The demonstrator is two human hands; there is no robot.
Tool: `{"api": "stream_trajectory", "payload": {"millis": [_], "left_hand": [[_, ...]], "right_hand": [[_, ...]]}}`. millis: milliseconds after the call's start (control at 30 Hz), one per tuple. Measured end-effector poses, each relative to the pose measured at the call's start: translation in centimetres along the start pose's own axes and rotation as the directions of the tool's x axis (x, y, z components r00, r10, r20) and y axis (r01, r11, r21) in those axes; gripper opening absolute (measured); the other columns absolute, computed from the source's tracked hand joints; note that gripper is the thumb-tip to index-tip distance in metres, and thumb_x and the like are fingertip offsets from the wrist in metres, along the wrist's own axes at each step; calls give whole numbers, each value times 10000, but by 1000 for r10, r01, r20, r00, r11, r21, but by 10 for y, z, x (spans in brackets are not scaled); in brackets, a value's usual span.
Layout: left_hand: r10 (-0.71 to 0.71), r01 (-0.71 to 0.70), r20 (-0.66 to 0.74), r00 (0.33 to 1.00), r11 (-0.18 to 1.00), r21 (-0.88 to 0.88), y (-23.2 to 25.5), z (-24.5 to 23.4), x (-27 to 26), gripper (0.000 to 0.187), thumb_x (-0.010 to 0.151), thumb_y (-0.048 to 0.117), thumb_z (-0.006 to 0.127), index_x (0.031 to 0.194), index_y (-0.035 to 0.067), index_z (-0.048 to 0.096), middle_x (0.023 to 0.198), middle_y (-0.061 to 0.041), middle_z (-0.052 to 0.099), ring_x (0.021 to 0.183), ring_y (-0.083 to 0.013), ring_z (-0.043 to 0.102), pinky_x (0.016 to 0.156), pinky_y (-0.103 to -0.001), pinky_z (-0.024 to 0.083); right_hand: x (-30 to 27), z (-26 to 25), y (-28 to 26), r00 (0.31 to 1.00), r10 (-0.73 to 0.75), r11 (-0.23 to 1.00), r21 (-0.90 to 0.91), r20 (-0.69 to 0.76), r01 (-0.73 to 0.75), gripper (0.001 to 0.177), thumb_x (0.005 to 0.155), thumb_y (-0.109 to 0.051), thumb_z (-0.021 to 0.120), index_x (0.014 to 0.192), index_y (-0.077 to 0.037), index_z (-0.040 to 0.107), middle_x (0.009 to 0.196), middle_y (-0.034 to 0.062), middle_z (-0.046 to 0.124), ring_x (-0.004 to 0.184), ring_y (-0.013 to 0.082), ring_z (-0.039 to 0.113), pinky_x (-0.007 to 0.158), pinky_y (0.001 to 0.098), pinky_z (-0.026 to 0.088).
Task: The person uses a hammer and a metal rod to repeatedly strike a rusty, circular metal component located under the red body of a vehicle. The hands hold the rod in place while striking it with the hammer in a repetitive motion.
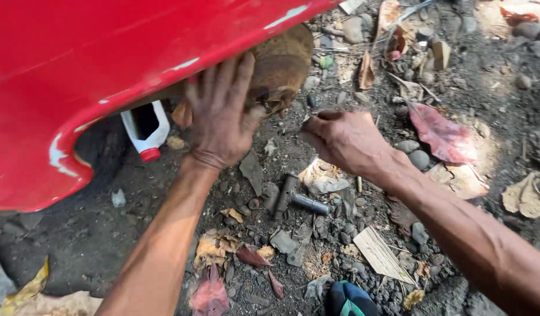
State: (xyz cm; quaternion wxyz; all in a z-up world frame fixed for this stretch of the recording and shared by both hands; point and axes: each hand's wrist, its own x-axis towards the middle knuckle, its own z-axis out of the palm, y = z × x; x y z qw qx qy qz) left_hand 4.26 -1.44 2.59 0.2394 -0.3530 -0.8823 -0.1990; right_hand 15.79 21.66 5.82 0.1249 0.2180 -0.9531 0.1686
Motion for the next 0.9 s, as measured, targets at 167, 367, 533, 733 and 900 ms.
{"api": "stream_trajectory", "payload": {"millis": [167, 367, 533, 733, 900], "left_hand": [[50, -96, 200, 979, 969, 227, 28, 20, 25, 926, 965, 735, 42, 1629, 124, 253, 1695, -67, 238, 1551, -340, 250, 1191, -644, 199], [275, -601, 589, 760, 642, 476, 76, 26, 84, 519, 738, 245, 522, 1078, -92, 723, 1499, -296, 470, 1340, -402, 450, 1118, -507, 321], [169, -228, 500, 850, 972, 58, 113, 23, 46, 262, 869, 307, 631, 1078, 189, 736, 1120, -64, 730, 1200, -258, 620, 1233, -526, 231], [-715, 463, -75, 695, 525, -714, 71, -7, -52, 61, 931, 210, 684, 965, 160, 683, 870, 15, 654, 878, -201, 659, 844, -434, 538], [-494, 513, 759, 424, -560, -651, 39, -33, -21, 1283, 817, 805, 532, 1597, -77, 22, 1606, -389, 134, 1523, -491, 168, 1145, -538, 322]], "right_hand": [[-40, 6, 3, 954, 199, 948, 203, 225, -245, 192, 930, -216, 699, 841, -61, 770, 642, 19, 694, 401, 162, 592, 406, 318, 545], [-85, 29, 10, 727, 409, 857, 40, 551, -513, 282, 980, -377, 614, 935, -149, 774, 718, 19, 783, 469, 109, 680, 457, 236, 622], [-127, 20, 6, 569, 674, 636, 21, 471, -771, 250, 910, -375, 656, 1013, -187, 783, 896, 132, 802, 915, 371, 773, 847, 518, 605], [-96, 8, 7, 798, 591, 784, 152, 117, -602, 212, 949, -315, 640, 914, -111, 685, 768, 185, 713, 843, 410, 714, 740, 527, 554], [21, -26, 1, 725, 689, 628, 514, -18, -584, 538, 992, -631, 672, 894, -107, 598, 672, 79, 591, 651, 249, 619, 641, 399, 500]]}}
